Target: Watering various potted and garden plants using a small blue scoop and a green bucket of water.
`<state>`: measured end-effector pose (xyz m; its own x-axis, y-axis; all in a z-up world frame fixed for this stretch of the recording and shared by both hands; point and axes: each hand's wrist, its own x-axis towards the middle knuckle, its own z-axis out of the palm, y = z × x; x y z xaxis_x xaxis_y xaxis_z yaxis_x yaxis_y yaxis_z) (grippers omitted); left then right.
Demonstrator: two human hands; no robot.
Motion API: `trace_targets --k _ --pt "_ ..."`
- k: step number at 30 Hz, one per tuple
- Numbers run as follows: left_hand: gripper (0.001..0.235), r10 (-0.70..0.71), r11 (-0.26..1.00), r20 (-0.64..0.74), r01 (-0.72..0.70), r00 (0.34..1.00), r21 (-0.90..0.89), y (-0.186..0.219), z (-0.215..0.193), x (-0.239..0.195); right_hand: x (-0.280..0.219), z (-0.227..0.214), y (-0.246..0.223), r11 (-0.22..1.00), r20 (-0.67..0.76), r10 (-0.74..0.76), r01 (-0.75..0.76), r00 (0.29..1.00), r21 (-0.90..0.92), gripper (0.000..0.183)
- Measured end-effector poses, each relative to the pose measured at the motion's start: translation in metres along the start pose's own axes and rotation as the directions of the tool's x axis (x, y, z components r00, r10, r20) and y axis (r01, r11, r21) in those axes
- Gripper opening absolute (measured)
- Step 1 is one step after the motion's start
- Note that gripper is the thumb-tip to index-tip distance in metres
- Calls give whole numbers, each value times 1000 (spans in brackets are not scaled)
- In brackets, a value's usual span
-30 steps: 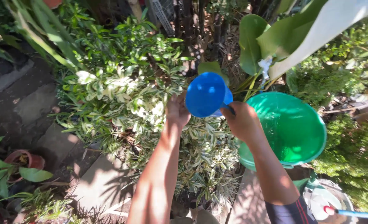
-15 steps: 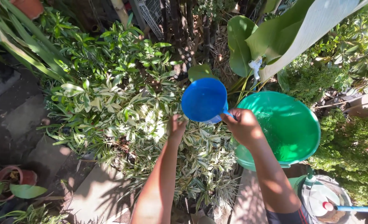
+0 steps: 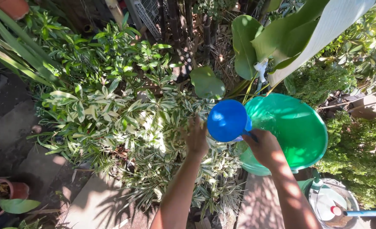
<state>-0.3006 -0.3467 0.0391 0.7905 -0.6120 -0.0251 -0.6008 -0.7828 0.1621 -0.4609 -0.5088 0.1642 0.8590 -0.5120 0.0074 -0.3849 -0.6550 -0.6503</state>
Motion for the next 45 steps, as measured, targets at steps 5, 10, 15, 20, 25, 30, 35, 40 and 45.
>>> trace_targets --k 5,10,15,20,25,30,35,40,45 --pt "62 80 996 217 -70 973 -51 -14 37 7 -4 4 -3 995 46 91 -89 995 -34 31" --pt "45 17 979 207 26 978 -200 -52 56 -5 -9 9 -21 997 76 75 -74 994 -19 30" --pt "34 39 761 58 8 998 -648 -88 116 13 -8 23 -30 983 56 -184 185 981 -13 23" --pt "3 104 723 -30 -96 994 -684 -75 51 23 -5 31 -24 988 103 -115 103 988 117 22" --pt "13 -1 894 131 60 991 -444 -90 58 15 -6 29 -20 986 69 -102 92 992 138 22" --pt "26 -93 668 -118 -26 989 -744 -111 22 -16 -7 20 -10 964 83 55 -74 995 254 27" --pt "34 -212 848 -555 -131 805 -514 -146 26 -4 -11 19 1 947 74 134 -149 988 284 28" --pt "28 -321 904 -508 100 799 -415 -161 -32 14 -14 29 9 852 70 247 -251 967 459 31" --pt "32 -169 937 -635 -77 754 -340 -208 31 50 -17 43 1 900 53 280 -281 959 333 34"
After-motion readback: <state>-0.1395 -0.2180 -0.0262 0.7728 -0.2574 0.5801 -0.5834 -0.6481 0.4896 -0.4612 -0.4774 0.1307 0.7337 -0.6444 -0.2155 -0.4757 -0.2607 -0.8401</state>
